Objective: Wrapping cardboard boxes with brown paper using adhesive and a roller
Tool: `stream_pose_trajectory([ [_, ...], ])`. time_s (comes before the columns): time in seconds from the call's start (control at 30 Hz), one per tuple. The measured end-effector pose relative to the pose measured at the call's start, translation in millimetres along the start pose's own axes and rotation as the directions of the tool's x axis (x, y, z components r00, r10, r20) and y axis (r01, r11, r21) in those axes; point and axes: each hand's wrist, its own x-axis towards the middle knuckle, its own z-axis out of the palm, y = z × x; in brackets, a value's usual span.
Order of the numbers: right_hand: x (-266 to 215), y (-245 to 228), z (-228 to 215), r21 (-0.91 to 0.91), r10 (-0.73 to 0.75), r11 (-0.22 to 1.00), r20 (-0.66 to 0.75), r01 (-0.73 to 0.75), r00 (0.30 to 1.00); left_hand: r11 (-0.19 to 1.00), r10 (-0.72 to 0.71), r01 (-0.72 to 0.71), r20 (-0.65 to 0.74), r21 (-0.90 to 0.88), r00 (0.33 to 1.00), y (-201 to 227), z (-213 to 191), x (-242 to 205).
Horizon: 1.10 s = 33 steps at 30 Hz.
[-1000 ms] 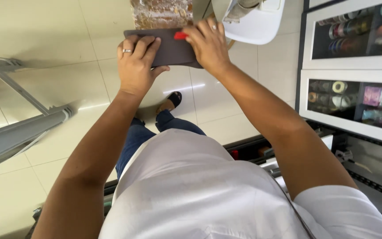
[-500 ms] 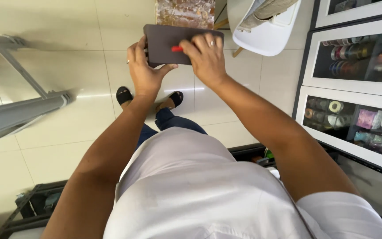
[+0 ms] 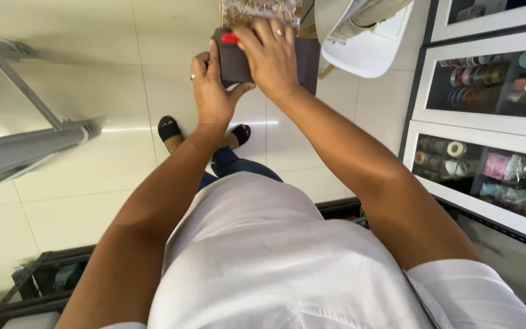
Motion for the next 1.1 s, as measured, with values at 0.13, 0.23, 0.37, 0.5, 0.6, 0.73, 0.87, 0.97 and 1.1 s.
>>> stream_pose_trajectory([
  [0.13,-24,-11,-11,0.006,-0.027,1.0,0.029,0.027,0.999,0.997,-0.068,0.069,0.026,-0.032,0.997,7,-2,2],
  [0.23,-5,-14,-1,-0.049,-0.049,0.998,-0.002,0.048,0.999,0.997,-0.054,0.056,0.026,-0.049,0.998,-1,2,1],
  [0.37,9,2,10,0.022,-0.019,1.0,0.074,0.017,0.997,0.988,-0.149,0.151,0.066,-0.029,0.987,16,-7,5],
  [0.5,-14,42,-6,0.105,0.042,0.992,0.293,-0.076,0.955,0.977,-0.211,0.207,0.104,0.053,0.972,16,-5,9],
  [0.6,-10,45,-6,0.06,-0.035,0.998,0.245,0.021,0.969,0.98,-0.198,0.192,0.11,0.059,0.974,13,-4,13],
  [0.73,-5,28,1,0.057,0.011,0.998,0.331,-0.031,0.944,0.98,-0.195,0.187,0.13,0.073,0.972,16,-8,7],
  [0.87,6,20,2,0.012,-0.022,1.0,0.282,0.019,0.959,0.976,-0.212,0.205,0.13,0.068,0.969,14,-3,12],
  [0.97,14,9,6,-0.012,-0.023,1.0,0.271,0.027,0.962,0.979,-0.2,0.194,0.134,0.059,0.971,13,-3,15],
  [1.1,19,2,7,0.009,-0.012,1.0,0.265,0.01,0.964,0.981,-0.194,0.189,0.124,0.049,0.973,7,1,10],
])
